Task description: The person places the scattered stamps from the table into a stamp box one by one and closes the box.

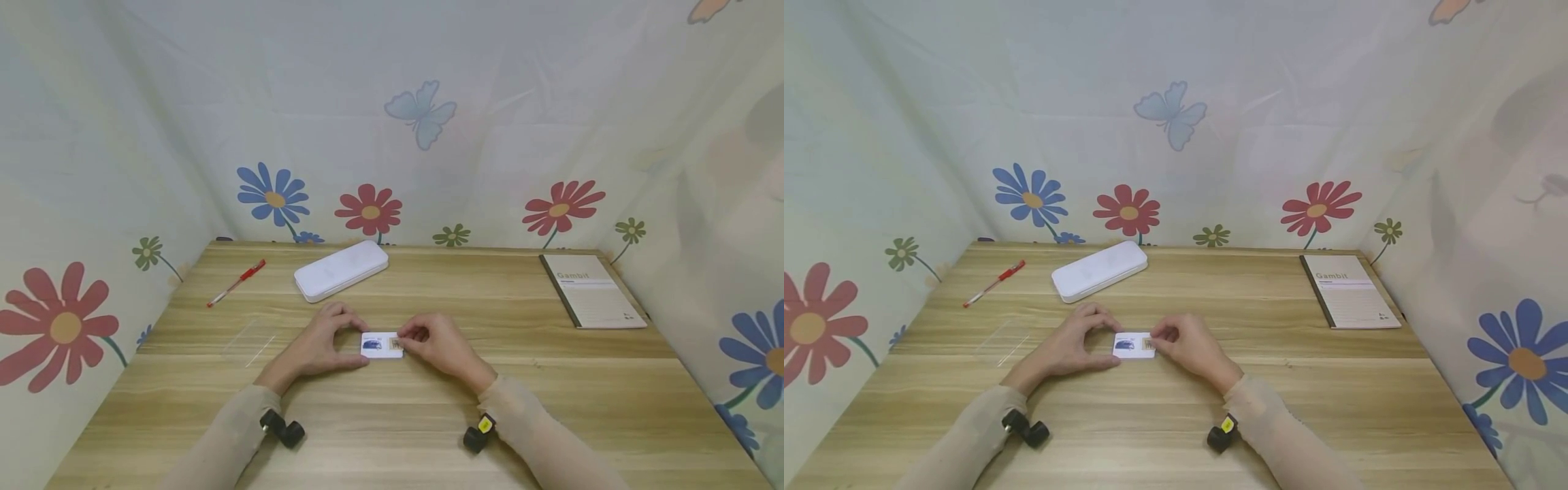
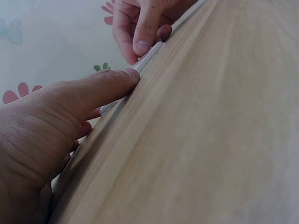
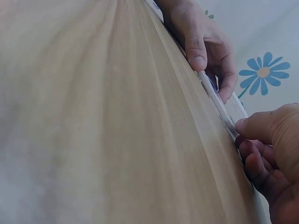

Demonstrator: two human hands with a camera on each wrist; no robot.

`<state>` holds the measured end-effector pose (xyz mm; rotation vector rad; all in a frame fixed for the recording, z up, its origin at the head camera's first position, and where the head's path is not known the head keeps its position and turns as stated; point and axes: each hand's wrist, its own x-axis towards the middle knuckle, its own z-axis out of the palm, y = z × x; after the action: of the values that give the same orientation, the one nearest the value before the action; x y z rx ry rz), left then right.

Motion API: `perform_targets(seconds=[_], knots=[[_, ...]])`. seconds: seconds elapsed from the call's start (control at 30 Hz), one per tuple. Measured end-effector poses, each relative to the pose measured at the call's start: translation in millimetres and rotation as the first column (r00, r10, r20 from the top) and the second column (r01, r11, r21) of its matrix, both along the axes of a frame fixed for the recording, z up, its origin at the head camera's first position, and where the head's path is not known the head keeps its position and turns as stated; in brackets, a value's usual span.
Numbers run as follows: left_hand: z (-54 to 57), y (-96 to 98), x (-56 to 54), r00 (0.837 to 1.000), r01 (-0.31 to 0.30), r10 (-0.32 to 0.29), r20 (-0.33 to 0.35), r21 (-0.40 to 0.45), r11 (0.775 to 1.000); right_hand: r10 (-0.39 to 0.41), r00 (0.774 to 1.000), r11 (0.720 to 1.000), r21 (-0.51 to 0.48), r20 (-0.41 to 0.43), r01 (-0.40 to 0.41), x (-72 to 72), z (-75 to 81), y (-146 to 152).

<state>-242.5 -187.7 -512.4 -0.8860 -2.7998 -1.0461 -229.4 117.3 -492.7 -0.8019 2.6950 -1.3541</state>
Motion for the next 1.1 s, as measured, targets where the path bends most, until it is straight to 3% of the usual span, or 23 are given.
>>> perform_targets(seconds=[0.47, 0.8, 1.1], knots=[[-1.2, -0.4, -0.4, 1.000, 0.004, -0.004, -0.004, 0.002, 1.000, -0.021, 1.000, 1.000, -0.017, 0.012, 0.022, -2.5, -5.8, 1], [-0.8, -0.1, -0.8, 1.000, 0.005, -0.005, -0.012, -0.001, 1.000, -0.080, 0.997, 0.993, -0.089, 0.018, 0.081, -1.4, 1.7, 3], [-0.2, 0.0, 0.2, 1.000, 0.004, -0.004, -0.005, -0.004, 1.000, -0.051, 0.998, 0.996, -0.079, -0.026, 0.049, -6.1, 1.6, 13]])
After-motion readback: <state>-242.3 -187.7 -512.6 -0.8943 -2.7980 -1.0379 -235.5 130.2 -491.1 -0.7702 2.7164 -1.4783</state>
